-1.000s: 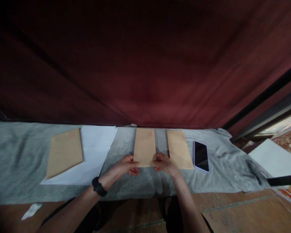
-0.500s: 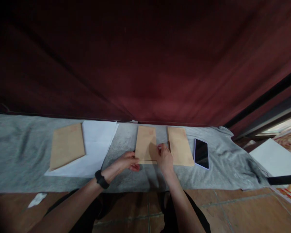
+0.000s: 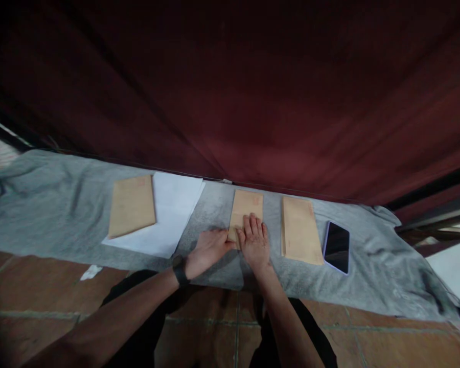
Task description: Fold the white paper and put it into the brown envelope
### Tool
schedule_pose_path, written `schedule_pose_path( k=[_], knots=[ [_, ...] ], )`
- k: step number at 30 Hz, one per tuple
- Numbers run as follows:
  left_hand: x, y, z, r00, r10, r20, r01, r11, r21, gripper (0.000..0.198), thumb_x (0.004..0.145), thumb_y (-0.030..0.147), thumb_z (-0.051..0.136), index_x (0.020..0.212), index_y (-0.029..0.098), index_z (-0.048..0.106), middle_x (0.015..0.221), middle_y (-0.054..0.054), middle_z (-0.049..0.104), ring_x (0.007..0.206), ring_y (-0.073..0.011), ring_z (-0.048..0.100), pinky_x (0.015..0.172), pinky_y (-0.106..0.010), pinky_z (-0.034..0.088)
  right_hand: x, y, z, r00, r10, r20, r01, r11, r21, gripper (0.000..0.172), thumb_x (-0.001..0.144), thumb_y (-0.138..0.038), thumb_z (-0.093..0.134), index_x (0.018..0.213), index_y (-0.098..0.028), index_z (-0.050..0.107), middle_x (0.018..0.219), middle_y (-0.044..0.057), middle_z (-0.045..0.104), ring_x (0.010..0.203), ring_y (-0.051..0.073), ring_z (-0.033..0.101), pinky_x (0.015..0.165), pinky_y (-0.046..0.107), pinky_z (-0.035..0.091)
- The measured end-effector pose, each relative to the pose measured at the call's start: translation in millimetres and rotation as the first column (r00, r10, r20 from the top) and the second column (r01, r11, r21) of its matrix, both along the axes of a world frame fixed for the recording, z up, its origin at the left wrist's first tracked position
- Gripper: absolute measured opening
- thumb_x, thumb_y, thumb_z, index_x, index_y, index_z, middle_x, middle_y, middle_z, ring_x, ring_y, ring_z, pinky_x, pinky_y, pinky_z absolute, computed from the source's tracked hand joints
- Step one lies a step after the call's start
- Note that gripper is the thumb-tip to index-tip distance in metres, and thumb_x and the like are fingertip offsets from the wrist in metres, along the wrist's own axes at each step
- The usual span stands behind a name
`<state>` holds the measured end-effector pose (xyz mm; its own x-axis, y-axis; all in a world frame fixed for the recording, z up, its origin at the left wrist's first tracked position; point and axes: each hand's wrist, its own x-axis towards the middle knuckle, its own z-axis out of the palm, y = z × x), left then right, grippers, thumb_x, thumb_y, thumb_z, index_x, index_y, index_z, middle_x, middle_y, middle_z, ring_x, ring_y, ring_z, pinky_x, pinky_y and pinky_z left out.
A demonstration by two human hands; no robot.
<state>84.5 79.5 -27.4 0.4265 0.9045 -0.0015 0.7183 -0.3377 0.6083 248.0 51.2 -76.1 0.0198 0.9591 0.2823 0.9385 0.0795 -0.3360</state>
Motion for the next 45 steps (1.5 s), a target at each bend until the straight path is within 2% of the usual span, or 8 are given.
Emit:
schedule_pose_path(
  k=[4,9,13,18,24,31,36,45],
  knots=[
    [8,-1,2.4,0.994,-0.107,-0.01,0.108,0.988,0.11,0.028,0.092,0.014,0.047,0.112,0.013,0.066,0.11,-0.016,0.07,0.113,-0.0302,0.062,0.102,-0.044,0.041,0,0,-2.5,0.999,-0.013,0.041,0.014,1.0,-0.013,0.054,0.103,-0.036,0.034,0.154,-0.018,0.037,0.161,0.013,0.031,0.149,0.029,0.027,0.12,0.051,0.021],
    [22,10,-14.5,0.919,-0.333,-0.212,0.392,0.835,0.386,0.05,0.099,0.015,0.035,0.148,0.009,0.038,0.156,-0.017,0.04,0.148,-0.0241,0.031,0.121,-0.044,0.02,1,-2,-6.1,0.991,-0.002,0.13,0.008,0.999,-0.046,0.055,0.097,-0.019,0.035,0.151,-0.009,0.041,0.16,0.016,0.032,0.15,0.029,0.026,0.12,0.05,0.022],
    [27,17,-28.2,0.92,-0.339,-0.199,0.39,0.848,0.359,0.051,0.101,0.019,0.033,0.151,0.009,0.033,0.157,-0.017,0.039,0.146,-0.0203,0.036,0.122,-0.038,0.021,2,-1,-6.0,0.989,0.006,0.15,0.001,0.999,-0.045,0.055,0.096,-0.015,0.033,0.15,-0.005,0.042,0.158,0.018,0.035,0.149,0.029,0.029,0.12,0.049,0.024],
    [28,20,-32.6,0.931,-0.327,-0.165,0.365,0.862,0.352,0.051,0.101,0.023,0.036,0.149,0.007,0.036,0.154,-0.018,0.043,0.143,-0.0214,0.041,0.122,-0.038,0.022,8,2,-6.5,0.993,0.038,0.115,-0.034,0.999,-0.032,0.054,0.097,-0.017,0.033,0.149,-0.003,0.042,0.158,0.019,0.036,0.149,0.027,0.029,0.121,0.047,0.024],
    [28,18,-39.7,0.913,-0.305,-0.272,0.392,0.841,0.372,0.057,0.101,0.03,0.037,0.153,0.007,0.031,0.16,-0.017,0.034,0.149,-0.0217,0.03,0.124,-0.039,0.016,14,4,-7.4,0.999,0.034,-0.003,-0.034,0.999,0.014,0.051,0.095,-0.012,0.033,0.143,-0.009,0.049,0.15,0.016,0.049,0.143,0.022,0.039,0.118,0.043,0.032],
    [24,27,-45.7,0.862,-0.344,-0.371,0.469,0.821,0.327,0.056,0.103,0.029,0.028,0.155,0.01,0.029,0.163,-0.012,0.029,0.152,-0.0177,0.02,0.125,-0.035,0.013,9,-5,-5.9,0.991,-0.091,0.097,0.083,0.993,0.086,0.051,0.098,-0.02,0.038,0.146,-0.005,0.042,0.151,0.022,0.046,0.142,0.029,0.04,0.116,0.049,0.031],
    [34,59,-43.3,0.855,-0.345,-0.386,0.471,0.829,0.301,0.053,0.102,0.025,0.023,0.153,0.015,0.035,0.162,-0.007,0.033,0.151,-0.0159,0.022,0.125,-0.036,0.015,4,-1,-3.3,0.979,-0.171,0.111,0.169,0.985,0.032,0.048,0.101,-0.021,0.035,0.143,-0.003,0.048,0.149,0.022,0.048,0.14,0.03,0.044,0.115,0.046,0.032],
    [91,124,-33.9,0.862,-0.305,-0.406,0.441,0.846,0.301,0.055,0.103,0.031,0.021,0.154,0.016,0.035,0.161,-0.007,0.035,0.151,-0.0214,0.025,0.123,-0.041,0.018,5,2,-13.4,0.981,-0.177,0.084,0.17,0.982,0.082,0.049,0.097,-0.013,0.037,0.144,-0.004,0.047,0.148,0.022,0.05,0.138,0.032,0.044,0.113,0.051,0.034]
  ],
)
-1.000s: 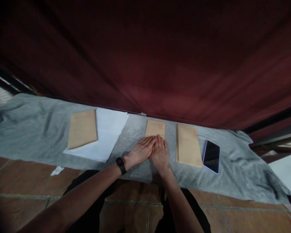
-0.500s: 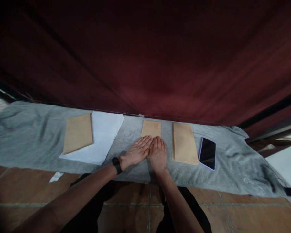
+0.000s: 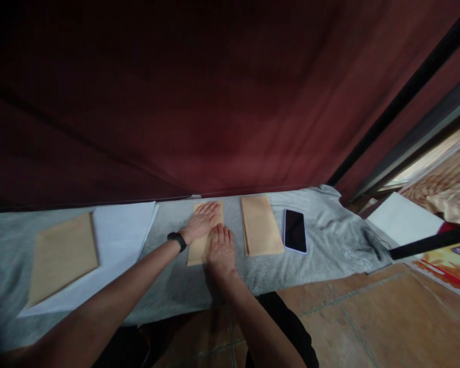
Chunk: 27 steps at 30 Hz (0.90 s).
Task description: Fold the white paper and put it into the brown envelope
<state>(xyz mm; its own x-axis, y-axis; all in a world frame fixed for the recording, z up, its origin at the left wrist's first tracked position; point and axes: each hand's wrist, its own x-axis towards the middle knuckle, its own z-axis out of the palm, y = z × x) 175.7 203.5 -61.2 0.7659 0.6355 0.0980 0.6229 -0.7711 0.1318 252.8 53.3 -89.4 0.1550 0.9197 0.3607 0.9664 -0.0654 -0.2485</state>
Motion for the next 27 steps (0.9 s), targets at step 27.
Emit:
schedule_pose_path(
  k=[27],
  knots=[
    [-69,-88,0.1,0.983,-0.184,-0.029,0.177,0.971,-0.162,0.057,0.106,0.04,0.021,0.156,0.015,0.029,0.163,-0.011,0.026,0.152,-0.0171,0.019,0.124,-0.038,0.017,24,6,17.2,0.95,0.028,-0.312,-0.036,0.999,-0.019,0.035,0.091,-0.005,0.04,0.114,-0.014,0.065,0.126,0.013,0.065,0.118,0.021,0.058,0.102,0.035,0.044]
  ],
)
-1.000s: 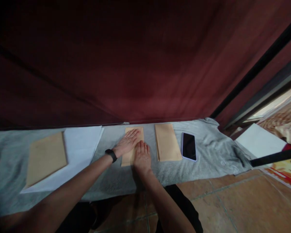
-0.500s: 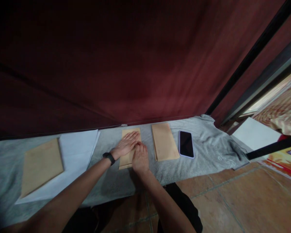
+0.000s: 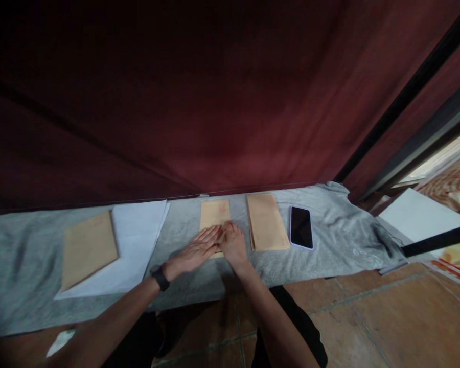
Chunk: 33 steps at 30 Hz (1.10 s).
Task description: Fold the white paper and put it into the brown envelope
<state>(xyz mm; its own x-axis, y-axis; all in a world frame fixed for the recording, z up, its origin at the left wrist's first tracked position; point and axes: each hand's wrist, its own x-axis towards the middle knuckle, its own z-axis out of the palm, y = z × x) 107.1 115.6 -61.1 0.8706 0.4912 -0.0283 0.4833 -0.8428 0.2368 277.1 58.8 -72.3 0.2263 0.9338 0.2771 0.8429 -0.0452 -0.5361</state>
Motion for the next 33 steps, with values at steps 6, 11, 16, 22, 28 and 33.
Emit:
schedule_pose_path(
  k=[6,11,16,22,28,33],
  knots=[
    [-7,-30,0.5,0.986,0.131,0.104,-0.133,0.991,0.015,0.049,0.106,0.033,0.027,0.151,0.019,0.039,0.159,-0.009,0.038,0.149,-0.0169,0.029,0.123,-0.041,0.024,-4,-10,3.2,0.974,0.037,0.223,-0.032,0.999,-0.027,0.035,0.097,-0.015,0.043,0.129,-0.013,0.057,0.133,0.015,0.062,0.118,0.025,0.058,0.104,0.04,0.042],
    [0,-28,-2.3,0.944,0.253,0.211,-0.273,0.959,0.071,0.047,0.101,0.036,0.046,0.144,0.017,0.048,0.158,-0.012,0.04,0.149,-0.0242,0.031,0.12,-0.043,0.031,2,-11,12.3,0.983,0.055,0.177,-0.052,0.998,-0.018,0.033,0.102,-0.022,0.037,0.123,-0.013,0.061,0.124,0.014,0.068,0.114,0.023,0.061,0.101,0.037,0.045],
    [0,-34,-4.2,0.893,0.392,0.222,-0.426,0.894,0.136,0.058,0.098,0.047,0.05,0.145,0.014,0.045,0.159,-0.019,0.034,0.149,-0.0341,0.028,0.118,-0.051,0.03,-3,-26,16.4,0.971,0.121,0.206,-0.133,0.99,0.045,0.034,0.1,-0.021,0.041,0.126,-0.015,0.061,0.134,0.013,0.062,0.124,0.024,0.056,0.106,0.041,0.042],
    [0,-45,-4.6,0.876,0.451,0.171,-0.475,0.87,0.133,0.048,0.1,0.03,0.043,0.145,0.014,0.041,0.157,-0.02,0.037,0.146,-0.034,0.034,0.116,-0.052,0.032,-35,-58,-3.4,0.916,0.25,0.315,-0.257,0.966,-0.019,0.047,0.099,-0.02,0.038,0.144,-0.011,0.049,0.145,0.014,0.055,0.137,0.024,0.047,0.112,0.041,0.04],
    [-4,-50,7.4,0.896,0.419,0.151,-0.427,0.904,0.027,0.046,0.098,0.018,0.039,0.144,0.016,0.043,0.157,-0.018,0.037,0.141,-0.0307,0.04,0.111,-0.048,0.038,-41,-65,-18.0,0.887,0.236,0.397,-0.249,0.968,-0.02,0.057,0.098,-0.025,0.039,0.152,-0.006,0.035,0.155,0.019,0.041,0.145,0.028,0.036,0.118,0.046,0.033],
    [-3,-56,11.4,0.907,0.383,0.173,-0.393,0.919,0.023,0.051,0.095,0.013,0.038,0.145,0.016,0.043,0.16,-0.016,0.032,0.138,-0.0307,0.042,0.108,-0.047,0.039,-41,-63,-15.8,0.876,0.243,0.417,-0.251,0.967,-0.037,0.062,0.098,-0.029,0.042,0.154,-0.006,0.031,0.156,0.02,0.039,0.146,0.029,0.034,0.118,0.049,0.032]
  ],
)
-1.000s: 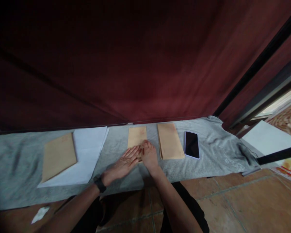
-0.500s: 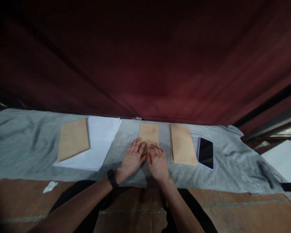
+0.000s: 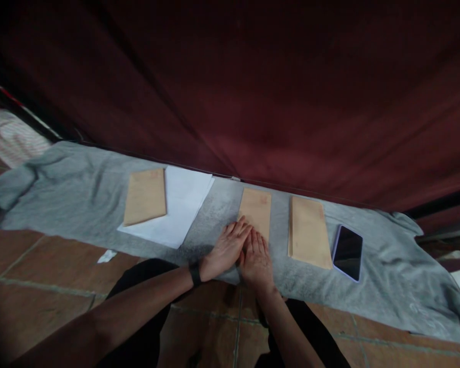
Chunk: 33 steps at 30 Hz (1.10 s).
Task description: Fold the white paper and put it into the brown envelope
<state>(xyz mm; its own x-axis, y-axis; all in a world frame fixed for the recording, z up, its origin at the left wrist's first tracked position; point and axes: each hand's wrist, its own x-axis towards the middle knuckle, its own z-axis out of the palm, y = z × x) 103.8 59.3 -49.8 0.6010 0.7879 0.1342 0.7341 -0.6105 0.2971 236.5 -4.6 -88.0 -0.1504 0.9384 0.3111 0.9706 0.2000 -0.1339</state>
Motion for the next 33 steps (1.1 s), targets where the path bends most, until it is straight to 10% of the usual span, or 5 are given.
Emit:
schedule_pose_path(
  k=[13,20,28,33],
  knots=[
    [-2,12,-0.4,0.936,0.209,0.282,-0.153,0.966,-0.208,0.057,0.084,0.012,0.05,0.14,0.021,0.048,0.132,-0.011,0.058,0.125,-0.0267,0.051,0.108,-0.043,0.042,-5,3,4.3,1.0,-0.007,-0.018,0.007,1.0,-0.011,0.056,0.098,-0.027,0.044,0.149,-0.004,0.04,0.157,0.02,0.037,0.147,0.029,0.032,0.119,0.049,0.032],
    [1,35,-4.4,0.697,0.522,0.492,-0.042,0.715,-0.698,0.074,0.072,0.013,0.058,0.144,0.019,0.042,0.089,-0.001,0.069,0.083,-0.0194,0.065,0.078,-0.031,0.054,-12,6,7.2,0.996,-0.069,-0.056,0.069,0.998,-0.006,0.056,0.095,-0.023,0.045,0.149,-0.007,0.043,0.155,0.017,0.042,0.145,0.028,0.038,0.118,0.046,0.035],
    [7,33,19.5,0.478,0.592,0.649,0.256,0.613,-0.747,0.075,0.073,0.03,0.07,0.143,0.018,0.045,0.086,-0.002,0.07,0.08,-0.0201,0.068,0.076,-0.033,0.053,-2,20,33.6,0.982,-0.187,-0.027,0.188,0.981,0.049,0.055,0.094,-0.013,0.044,0.149,-0.013,0.045,0.149,0.015,0.05,0.133,0.026,0.052,0.107,0.04,0.045],
    [6,34,23.8,0.407,0.692,0.596,0.334,0.495,-0.802,0.075,0.076,0.067,0.066,0.133,0.019,0.057,0.11,-0.011,0.07,0.101,-0.026,0.068,0.08,-0.036,0.055,27,36,56.7,0.804,-0.288,-0.519,0.381,0.921,0.079,0.042,0.104,-0.029,0.031,0.134,-0.024,0.06,0.118,0.011,0.069,0.106,0.023,0.066,0.089,0.036,0.055]
  ],
)
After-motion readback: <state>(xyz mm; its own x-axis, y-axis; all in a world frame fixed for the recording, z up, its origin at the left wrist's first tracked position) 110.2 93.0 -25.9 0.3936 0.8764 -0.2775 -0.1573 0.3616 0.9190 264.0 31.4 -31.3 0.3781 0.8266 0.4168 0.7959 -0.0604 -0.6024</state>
